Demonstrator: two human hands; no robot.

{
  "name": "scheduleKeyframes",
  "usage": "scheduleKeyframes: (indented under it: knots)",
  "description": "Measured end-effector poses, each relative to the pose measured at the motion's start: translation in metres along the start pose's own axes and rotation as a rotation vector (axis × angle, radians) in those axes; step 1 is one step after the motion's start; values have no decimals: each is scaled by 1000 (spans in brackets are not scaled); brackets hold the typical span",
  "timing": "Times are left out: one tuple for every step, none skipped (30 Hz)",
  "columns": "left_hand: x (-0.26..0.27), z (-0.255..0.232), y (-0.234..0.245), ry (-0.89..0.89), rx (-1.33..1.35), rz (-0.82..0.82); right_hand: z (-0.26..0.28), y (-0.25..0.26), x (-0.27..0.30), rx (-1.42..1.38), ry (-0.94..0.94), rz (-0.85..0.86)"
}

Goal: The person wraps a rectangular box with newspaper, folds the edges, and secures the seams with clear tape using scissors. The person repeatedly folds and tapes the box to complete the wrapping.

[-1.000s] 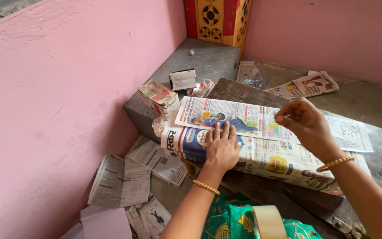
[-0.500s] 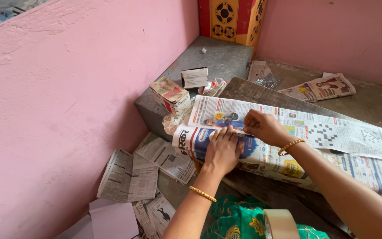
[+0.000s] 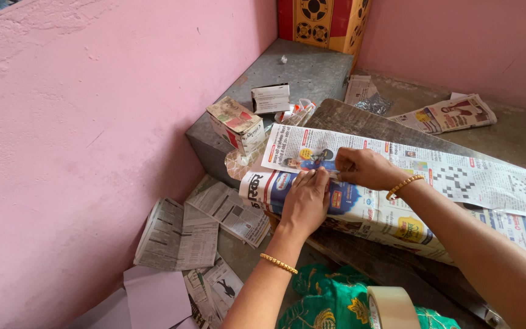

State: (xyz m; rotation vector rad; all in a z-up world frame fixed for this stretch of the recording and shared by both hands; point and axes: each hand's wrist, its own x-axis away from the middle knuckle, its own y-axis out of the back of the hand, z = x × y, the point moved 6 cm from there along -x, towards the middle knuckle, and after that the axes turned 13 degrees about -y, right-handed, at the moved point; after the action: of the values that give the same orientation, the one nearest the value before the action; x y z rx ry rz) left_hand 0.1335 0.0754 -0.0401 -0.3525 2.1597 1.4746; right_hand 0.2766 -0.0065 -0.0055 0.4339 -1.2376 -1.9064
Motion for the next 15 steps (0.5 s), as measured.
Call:
scheduleKeyframes:
  knots:
    - [0,-1,0,-2,6,1,0,0,0,14,-12,2]
    - [0,-1,-1,-3,-13,10,1,-1,-1,29,-24,4]
    - [0,-2,-1,-5,-32,19,1,-3,-2,43,-36,6]
    - [-1,-2,-1,-7,-52,28,2,-2,-2,50,-29,-2]
    - [0,-2,-2,6,-38,38,3,-3,-2,58,-23,-9]
    - [0,-1,-3,18,-24,47,4,-3,-2,65,-16,-16]
    - [0,-1,-4,30,-10,56,4,-3,-1,57,-24,-20]
    - [0,-1,-5,23,-37,66,4,-3,-1,49,-32,-24]
    - [0,-1,-5,15,-64,75,4,-3,0,41,-39,-28]
    - [0,-2,-6,8,-91,85,3,-4,1,45,-59,-30]
    - [-1,-2,-7,12,-101,100,2,-4,2,50,-80,-33]
    - [-2,-2,-9,15,-111,115,1,-3,4,55,-101,-36]
    - [-1,-2,-10,20,-122,131,3,-3,5,46,-86,-53]
    - [-2,-1,-11,29,-128,150,5,-3,8,37,-70,-71]
    - [-2,-1,-12,39,-134,168,7,-1,10,28,-54,-88]
